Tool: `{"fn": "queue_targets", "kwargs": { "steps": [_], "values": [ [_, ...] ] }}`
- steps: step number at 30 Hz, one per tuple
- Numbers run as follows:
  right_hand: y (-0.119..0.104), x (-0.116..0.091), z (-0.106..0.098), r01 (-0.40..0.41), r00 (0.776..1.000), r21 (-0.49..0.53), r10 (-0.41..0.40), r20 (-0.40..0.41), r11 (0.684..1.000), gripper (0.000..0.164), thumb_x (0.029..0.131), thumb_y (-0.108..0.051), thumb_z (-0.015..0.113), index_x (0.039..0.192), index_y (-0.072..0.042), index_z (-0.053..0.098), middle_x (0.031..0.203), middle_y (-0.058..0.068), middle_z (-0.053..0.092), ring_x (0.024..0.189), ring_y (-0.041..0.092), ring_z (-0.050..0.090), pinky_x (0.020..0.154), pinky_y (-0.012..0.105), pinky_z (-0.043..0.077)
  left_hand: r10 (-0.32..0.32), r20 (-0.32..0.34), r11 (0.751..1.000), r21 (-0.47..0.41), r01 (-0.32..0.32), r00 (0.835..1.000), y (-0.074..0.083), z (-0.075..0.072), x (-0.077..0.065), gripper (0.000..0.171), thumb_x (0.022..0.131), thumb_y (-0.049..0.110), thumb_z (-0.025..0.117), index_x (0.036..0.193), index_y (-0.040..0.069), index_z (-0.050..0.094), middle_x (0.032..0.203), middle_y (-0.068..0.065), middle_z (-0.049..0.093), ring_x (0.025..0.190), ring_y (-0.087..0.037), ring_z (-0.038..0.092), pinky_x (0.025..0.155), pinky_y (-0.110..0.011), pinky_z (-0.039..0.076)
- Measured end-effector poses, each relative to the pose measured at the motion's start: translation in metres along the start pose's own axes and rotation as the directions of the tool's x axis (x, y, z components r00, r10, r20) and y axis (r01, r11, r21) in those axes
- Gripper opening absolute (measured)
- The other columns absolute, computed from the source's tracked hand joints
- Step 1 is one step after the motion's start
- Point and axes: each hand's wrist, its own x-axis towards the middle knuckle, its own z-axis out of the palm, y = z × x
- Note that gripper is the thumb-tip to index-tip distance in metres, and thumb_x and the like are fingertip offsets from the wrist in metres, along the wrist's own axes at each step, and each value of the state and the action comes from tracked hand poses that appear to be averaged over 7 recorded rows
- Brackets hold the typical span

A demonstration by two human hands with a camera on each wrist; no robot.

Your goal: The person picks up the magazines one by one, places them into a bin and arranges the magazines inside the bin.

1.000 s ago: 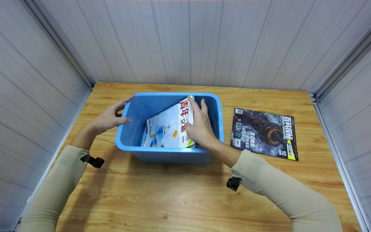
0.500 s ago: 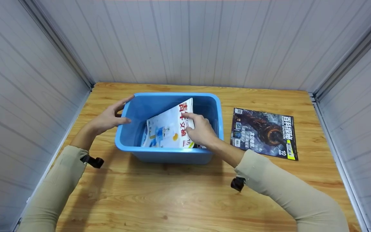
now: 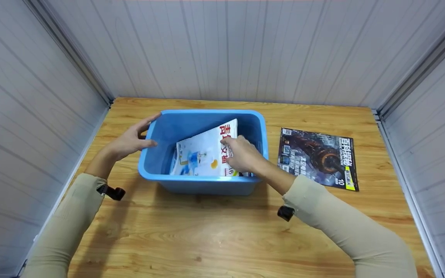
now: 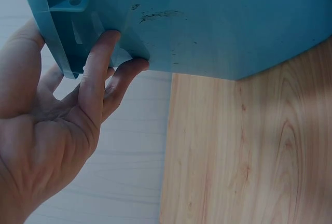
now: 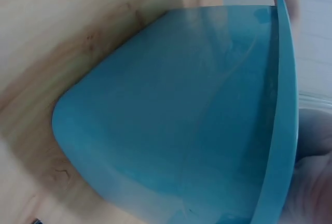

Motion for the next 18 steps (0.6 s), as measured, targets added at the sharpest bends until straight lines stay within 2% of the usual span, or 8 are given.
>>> {"fn": "queue_targets", "kwargs": {
  "steps": [3,6,8,10,12,15,18],
  "values": [
    [0.000,-0.001,-0.001,-0.002,1.000,-0.106,0.001,-0.010,0.994,0.064,0.105,-0.012,0.073,0.166,-0.010,0.055,0.154,0.034,0.053,0.122,0.042,0.061,0.098,0.054,0.056,0.000,0.001,1.000,-0.006,0.000,1.000,0.001,0.000,0.000,0.099,0.098,0.013,0.074,0.180,0.039,0.025,0.190,-0.017,0.019,0.165,-0.056,0.042,0.114,-0.070,0.059],
    [0.000,-0.002,-0.003,-0.021,0.999,-0.183,0.026,0.025,0.983,0.064,0.107,-0.018,0.072,0.167,-0.010,0.053,0.166,0.039,0.043,0.139,0.055,0.059,0.111,0.067,0.056,-0.001,0.000,1.000,-0.010,0.001,1.000,0.001,0.000,0.001,0.100,0.098,0.013,0.075,0.180,0.039,0.025,0.190,-0.017,0.019,0.164,-0.057,0.042,0.114,-0.070,0.060],
    [-0.001,-0.003,-0.006,-0.020,0.998,-0.222,0.033,0.053,0.975,0.062,0.108,-0.022,0.071,0.167,-0.008,0.053,0.174,0.041,0.037,0.156,0.060,0.048,0.125,0.075,0.045,-0.004,-0.002,1.000,-0.009,0.003,1.000,0.001,0.000,0.001,0.100,0.098,0.013,0.075,0.180,0.039,0.025,0.190,-0.018,0.019,0.164,-0.058,0.041,0.113,-0.070,0.060],
    [-0.001,-0.004,-0.010,-0.013,0.997,-0.240,0.030,0.068,0.971,0.060,0.109,-0.023,0.070,0.165,-0.005,0.055,0.176,0.040,0.035,0.166,0.060,0.034,0.134,0.079,0.032,-0.004,-0.003,1.000,-0.006,0.004,1.000,0.001,0.000,0.001,0.100,0.098,0.013,0.075,0.180,0.039,0.025,0.190,-0.018,0.019,0.165,-0.058,0.040,0.113,-0.071,0.060],
    [-0.002,-0.004,-0.015,0.005,0.997,-0.246,0.013,0.073,0.969,0.057,0.110,-0.023,0.069,0.162,-0.004,0.058,0.174,0.038,0.042,0.166,0.058,0.036,0.134,0.078,0.031,-0.004,-0.003,1.000,-0.005,0.004,1.000,0.002,-0.001,0.001,0.100,0.098,0.013,0.075,0.180,0.040,0.025,0.190,-0.018,0.018,0.165,-0.058,0.039,0.113,-0.071,0.060],
    [-0.004,-0.005,-0.023,0.047,0.998,-0.239,-0.034,0.058,0.970,0.054,0.109,-0.023,0.069,0.158,-0.001,0.062,0.164,0.034,0.058,0.158,0.054,0.050,0.130,0.074,0.042,-0.004,0.001,1.000,-0.005,0.004,1.000,0.002,-0.001,0.000,0.100,0.098,0.012,0.074,0.180,0.040,0.025,0.190,-0.017,0.017,0.166,-0.058,0.037,0.113,-0.071,0.059],
    [-0.005,-0.005,-0.033,0.081,0.996,-0.209,-0.075,0.037,0.974,0.052,0.109,-0.023,0.069,0.156,-0.001,0.064,0.157,0.029,0.066,0.153,0.051,0.057,0.125,0.071,0.049,-0.007,0.000,1.000,-0.002,0.007,1.000,0.003,-0.001,0.000,0.100,0.098,0.012,0.074,0.180,0.040,0.025,0.191,-0.017,0.016,0.167,-0.058,0.036,0.114,-0.071,0.059]
  ]
}}
